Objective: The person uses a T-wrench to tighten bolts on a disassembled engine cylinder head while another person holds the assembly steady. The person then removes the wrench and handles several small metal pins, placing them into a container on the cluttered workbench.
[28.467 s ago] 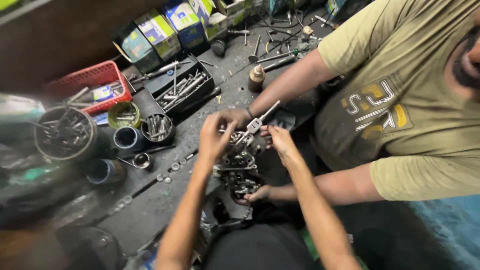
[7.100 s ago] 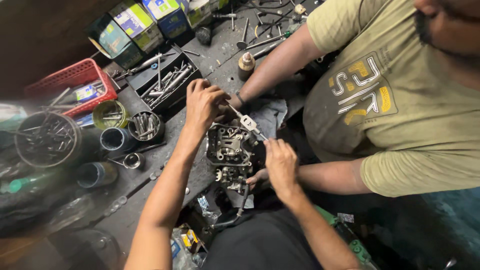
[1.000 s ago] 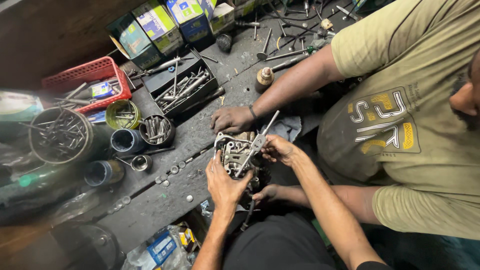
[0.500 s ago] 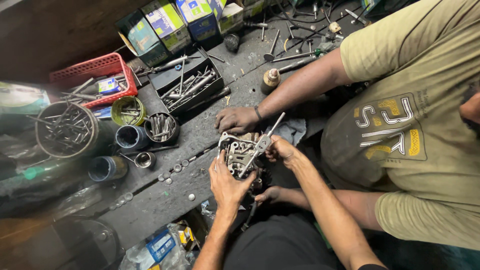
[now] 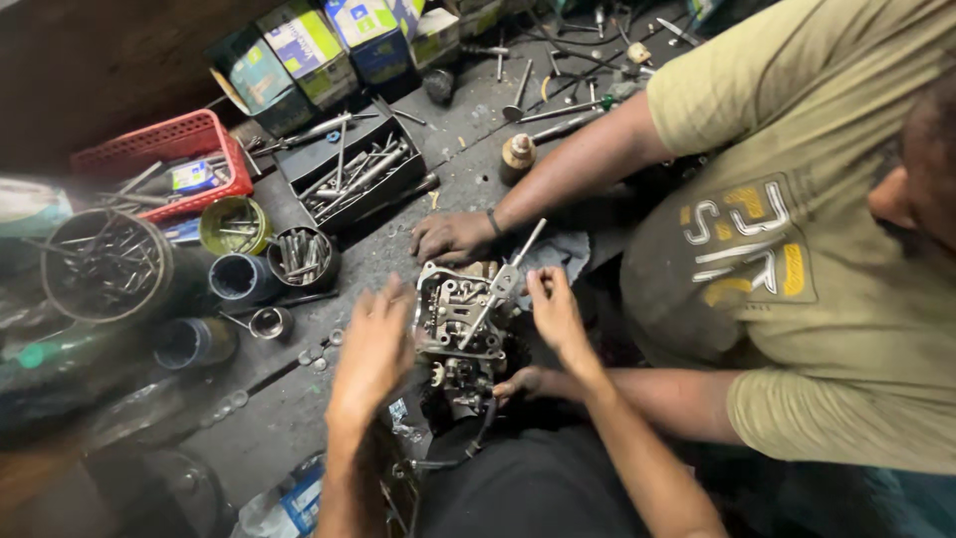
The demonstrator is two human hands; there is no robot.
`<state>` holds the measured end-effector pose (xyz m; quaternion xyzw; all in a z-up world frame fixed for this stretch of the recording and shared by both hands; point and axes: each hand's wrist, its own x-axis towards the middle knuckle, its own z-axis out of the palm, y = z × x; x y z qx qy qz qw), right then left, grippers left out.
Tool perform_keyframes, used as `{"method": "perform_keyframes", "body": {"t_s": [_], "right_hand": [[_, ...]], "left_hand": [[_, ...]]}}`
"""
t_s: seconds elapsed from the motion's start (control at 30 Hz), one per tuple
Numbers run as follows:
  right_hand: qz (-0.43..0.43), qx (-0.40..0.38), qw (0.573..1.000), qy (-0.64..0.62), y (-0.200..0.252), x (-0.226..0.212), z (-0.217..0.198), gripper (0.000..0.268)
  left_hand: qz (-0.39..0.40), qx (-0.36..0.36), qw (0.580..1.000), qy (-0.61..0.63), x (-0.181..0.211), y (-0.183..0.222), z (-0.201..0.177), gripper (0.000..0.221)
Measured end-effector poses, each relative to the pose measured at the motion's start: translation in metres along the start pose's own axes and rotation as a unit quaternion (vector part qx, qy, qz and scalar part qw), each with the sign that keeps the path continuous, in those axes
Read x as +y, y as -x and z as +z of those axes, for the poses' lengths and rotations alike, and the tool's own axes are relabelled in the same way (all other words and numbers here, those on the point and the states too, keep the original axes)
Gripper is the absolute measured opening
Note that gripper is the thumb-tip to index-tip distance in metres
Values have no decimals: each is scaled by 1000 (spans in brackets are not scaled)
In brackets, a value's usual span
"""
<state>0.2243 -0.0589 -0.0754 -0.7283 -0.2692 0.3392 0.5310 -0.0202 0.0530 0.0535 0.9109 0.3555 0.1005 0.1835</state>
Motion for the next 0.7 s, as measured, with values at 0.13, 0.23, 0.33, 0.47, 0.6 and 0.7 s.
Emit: {"method": "perform_keyframes", "body": {"t_s": [0.13, 0.23, 0.33, 0.47, 0.6, 0.7], "right_hand": [[-168, 98, 966, 169, 66, -51, 31, 57], [-177, 130, 949, 227, 85, -67, 66, 88], [-152, 136, 966, 160, 82, -63, 81, 93], [-200, 133, 954, 180, 80, -60, 77, 94], [-186, 67, 958, 209, 77, -75, 45, 90], [-124, -25, 942, 309, 68, -79, 10, 86]], "left_hand": [[211, 69, 974, -50, 18, -93, -11, 54], [483, -4, 875, 40, 49, -176, 24, 47], [466, -142, 873, -29, 42, -203, 48, 17], [526, -31, 850, 13, 20, -200, 45, 21], [507, 45, 861, 24, 8, -192, 35, 24], [413, 72, 907, 27, -3, -178, 40, 12]]}}
